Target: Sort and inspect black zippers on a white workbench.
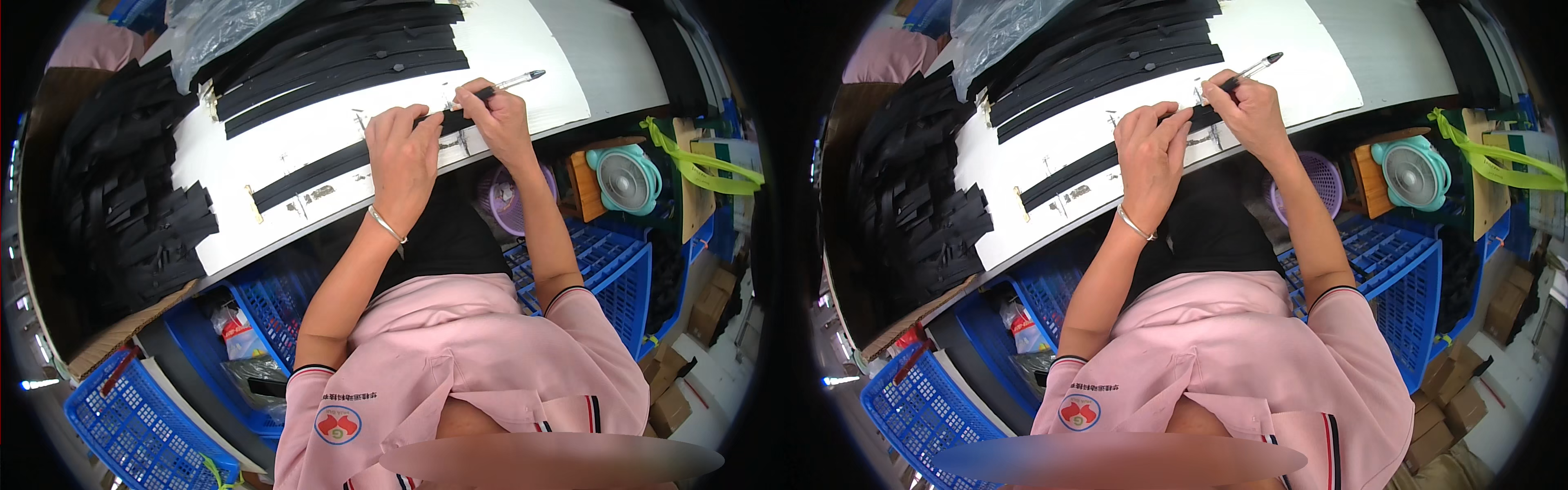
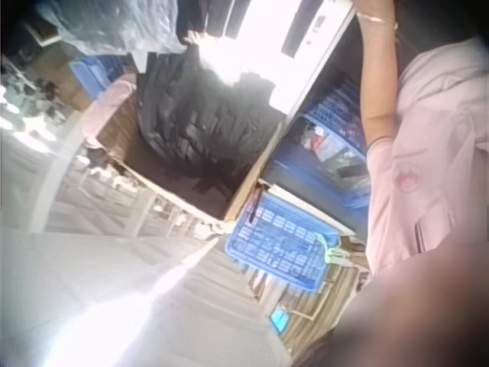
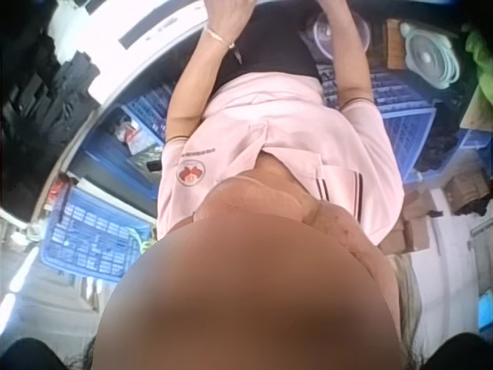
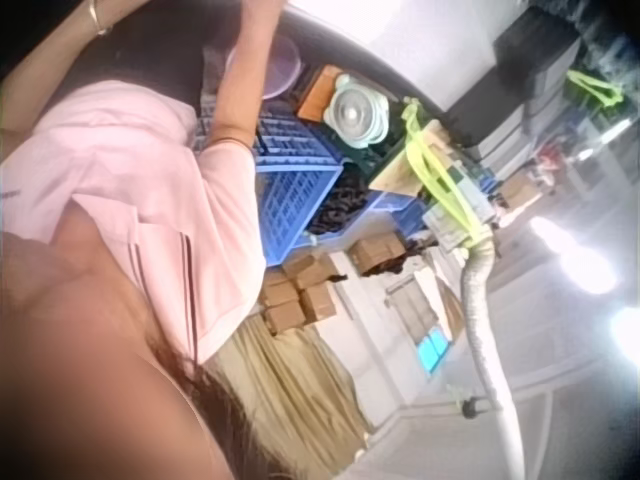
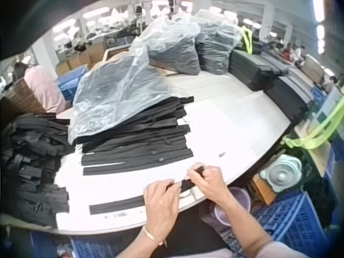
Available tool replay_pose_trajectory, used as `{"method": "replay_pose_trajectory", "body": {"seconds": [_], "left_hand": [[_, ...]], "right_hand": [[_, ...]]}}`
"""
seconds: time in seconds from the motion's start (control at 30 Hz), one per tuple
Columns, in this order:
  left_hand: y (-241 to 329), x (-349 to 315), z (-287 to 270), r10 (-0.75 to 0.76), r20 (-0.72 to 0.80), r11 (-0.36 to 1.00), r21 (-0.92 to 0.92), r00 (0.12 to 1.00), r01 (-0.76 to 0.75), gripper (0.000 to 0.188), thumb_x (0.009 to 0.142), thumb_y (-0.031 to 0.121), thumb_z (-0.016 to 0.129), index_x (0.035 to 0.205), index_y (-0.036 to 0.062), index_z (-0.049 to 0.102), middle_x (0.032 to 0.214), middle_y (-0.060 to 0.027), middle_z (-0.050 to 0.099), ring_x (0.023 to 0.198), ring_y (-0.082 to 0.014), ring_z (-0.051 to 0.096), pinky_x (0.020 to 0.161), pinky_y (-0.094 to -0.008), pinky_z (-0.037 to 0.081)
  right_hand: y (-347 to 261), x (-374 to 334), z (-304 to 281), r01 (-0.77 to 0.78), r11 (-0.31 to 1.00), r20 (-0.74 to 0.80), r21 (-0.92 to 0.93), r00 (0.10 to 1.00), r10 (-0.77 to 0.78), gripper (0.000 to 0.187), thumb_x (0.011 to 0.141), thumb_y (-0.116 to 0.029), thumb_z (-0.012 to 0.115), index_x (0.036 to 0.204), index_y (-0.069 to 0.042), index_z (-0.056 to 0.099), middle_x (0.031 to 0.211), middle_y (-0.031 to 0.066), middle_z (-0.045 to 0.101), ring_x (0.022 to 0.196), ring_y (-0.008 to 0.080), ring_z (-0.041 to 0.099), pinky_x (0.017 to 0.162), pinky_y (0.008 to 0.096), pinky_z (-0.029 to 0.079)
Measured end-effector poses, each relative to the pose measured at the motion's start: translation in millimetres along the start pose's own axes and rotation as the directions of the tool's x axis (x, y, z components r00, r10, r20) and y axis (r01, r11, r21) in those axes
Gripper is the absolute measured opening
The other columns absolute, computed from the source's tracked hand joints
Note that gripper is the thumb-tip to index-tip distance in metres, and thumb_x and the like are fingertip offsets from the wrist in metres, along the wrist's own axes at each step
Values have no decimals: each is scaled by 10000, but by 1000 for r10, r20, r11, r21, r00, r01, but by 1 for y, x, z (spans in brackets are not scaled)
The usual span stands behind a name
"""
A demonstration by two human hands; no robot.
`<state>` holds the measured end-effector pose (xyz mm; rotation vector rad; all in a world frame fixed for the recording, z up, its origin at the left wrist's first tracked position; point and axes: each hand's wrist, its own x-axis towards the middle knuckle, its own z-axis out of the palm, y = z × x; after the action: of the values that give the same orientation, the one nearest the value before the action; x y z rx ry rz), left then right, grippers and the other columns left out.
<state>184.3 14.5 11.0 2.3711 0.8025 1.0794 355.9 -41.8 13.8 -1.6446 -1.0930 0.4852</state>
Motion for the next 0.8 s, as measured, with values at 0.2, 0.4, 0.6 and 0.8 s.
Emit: {"method": "replay_pose_trajectory", "body": {"seconds": [0.2, 0.4, 0.6, 0.8], "left_hand": [[1, 0, 4, -5, 33, 999, 54, 999, 3, 176, 839, 60, 761, 1013, 77, 781, 1051, -30, 697, 1018, -246, 604, 939, -389, 419], [1, -1, 4, -18, 31, 998, 61, 999, 16, 187, 835, 66, 769, 1020, 84, 783, 1082, -21, 696, 1040, -243, 601, 938, -382, 416], [1, -1, 5, -18, 32, 999, 48, 999, 16, 181, 835, 70, 769, 1014, 88, 787, 1080, -21, 698, 1043, -245, 601, 938, -383, 415], [-4, -3, 0, -30, 20, 997, 70, 999, 28, 196, 830, 74, 768, 1026, 79, 777, 1111, -39, 695, 1064, -263, 600, 947, -399, 419]], "right_hand": [[2, -1, 0, 63, 997, 7, -39, 998, -63, 195, 952, -134, 696, 858, 35, 713, 772, 10, 713, 556, 67, 528, 513, 260, 406], [0, -5, -5, 73, 997, 4, -18, 997, -73, 197, 942, -137, 699, 829, 24, 705, 664, 43, 665, 534, 78, 526, 508, 270, 406], [11, -5, -8, 154, 988, 53, -18, 987, -153, 180, 905, -120, 717, 791, 18, 698, 599, 63, 614, 511, 95, 520, 500, 283, 404], [10, -2, 0, 228, 973, 85, -21, 970, -226, 188, 910, -129, 708, 801, 23, 702, 603, 63, 627, 529, 112, 567, 517, 294, 438]]}}
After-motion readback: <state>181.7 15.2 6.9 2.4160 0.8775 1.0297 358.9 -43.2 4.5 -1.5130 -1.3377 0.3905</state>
